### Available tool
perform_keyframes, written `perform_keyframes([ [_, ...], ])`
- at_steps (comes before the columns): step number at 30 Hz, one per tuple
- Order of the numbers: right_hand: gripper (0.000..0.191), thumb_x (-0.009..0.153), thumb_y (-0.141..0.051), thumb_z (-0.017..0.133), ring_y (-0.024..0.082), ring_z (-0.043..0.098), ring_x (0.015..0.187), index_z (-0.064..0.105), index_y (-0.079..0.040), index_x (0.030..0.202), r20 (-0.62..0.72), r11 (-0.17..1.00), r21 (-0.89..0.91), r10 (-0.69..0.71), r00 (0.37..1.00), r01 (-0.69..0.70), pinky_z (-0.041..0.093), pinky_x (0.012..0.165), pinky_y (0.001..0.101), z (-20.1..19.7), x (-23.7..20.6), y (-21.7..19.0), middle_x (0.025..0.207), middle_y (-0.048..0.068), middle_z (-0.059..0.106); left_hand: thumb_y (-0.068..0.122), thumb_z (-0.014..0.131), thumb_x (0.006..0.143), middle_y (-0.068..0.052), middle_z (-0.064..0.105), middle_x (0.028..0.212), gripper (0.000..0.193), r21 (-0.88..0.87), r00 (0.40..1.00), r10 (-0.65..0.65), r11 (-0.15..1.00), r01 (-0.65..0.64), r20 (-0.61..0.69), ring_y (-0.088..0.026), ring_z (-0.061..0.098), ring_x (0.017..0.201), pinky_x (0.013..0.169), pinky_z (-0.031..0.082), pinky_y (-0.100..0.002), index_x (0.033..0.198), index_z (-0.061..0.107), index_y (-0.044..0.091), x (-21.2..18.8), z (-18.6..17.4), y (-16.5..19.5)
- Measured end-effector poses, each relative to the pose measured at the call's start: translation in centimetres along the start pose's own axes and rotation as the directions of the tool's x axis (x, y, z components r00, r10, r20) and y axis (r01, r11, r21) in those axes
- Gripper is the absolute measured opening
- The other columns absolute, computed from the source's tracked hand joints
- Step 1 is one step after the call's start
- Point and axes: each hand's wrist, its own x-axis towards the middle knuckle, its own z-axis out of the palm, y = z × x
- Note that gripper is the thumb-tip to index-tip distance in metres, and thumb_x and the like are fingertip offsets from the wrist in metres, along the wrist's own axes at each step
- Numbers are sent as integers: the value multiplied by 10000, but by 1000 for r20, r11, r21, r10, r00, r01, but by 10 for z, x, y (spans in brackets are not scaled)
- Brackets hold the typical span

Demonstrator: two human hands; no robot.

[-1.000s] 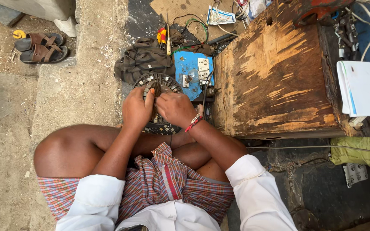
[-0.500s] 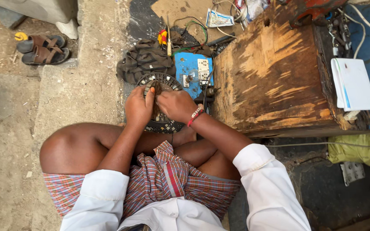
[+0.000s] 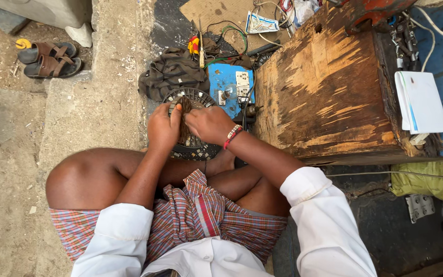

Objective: The person sits on the ground assembling an electric fan motor, pressing the laminated rotor onto the shaft and fitting it into the circular stator winding. They use a metal rod to tap and seat the rotor, working it around the plate by hand.

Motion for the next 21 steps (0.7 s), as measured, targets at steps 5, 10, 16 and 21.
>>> perform_keyframes([
  [5, 244, 930, -290, 651, 409, 673, 739, 727, -76, 840, 145, 888, 230, 374, 916, -399, 517, 656, 539, 14, 3, 3, 796, 181, 718, 293, 638, 1004, -233, 704, 1048, 357, 65, 1000, 21, 998, -21, 7, -442, 674, 959, 823, 523, -493, 1119, 705, -38, -5, -1, 12],
  [10, 265, 958, -298, 637, 324, 677, 664, 717, -55, 889, 137, 759, 464, 448, 883, -457, 528, 601, 436, 31, -18, 13, 780, 141, 729, 272, 649, 982, -212, 711, 1030, 304, 32, 997, 47, 998, -49, 59, -428, 683, 938, 806, 529, -491, 1083, 727, -5, -4, 0, 25],
  [16, 301, 978, -309, 598, 113, 659, 564, 708, -30, 945, 557, 104, 729, 483, 675, -676, 475, 502, 260, 41, -11, 22, 788, 42, 762, 271, 652, 989, -202, 712, 1015, 310, 14, 996, 58, 998, -59, 74, -402, 697, 926, 798, 541, -469, 1090, 721, -14, 1, -7, 26],
  [21, 285, 987, -342, 590, 75, 669, 606, 686, -79, 1038, 692, -35, 631, 476, 542, -775, 412, 461, 227, 31, -8, 22, 841, 35, 750, 277, 649, 985, -189, 711, 973, 333, 38, 992, 12, 999, -17, 129, -379, 705, 874, 751, 538, -466, 1123, 723, -17, -1, -10, 28],
])
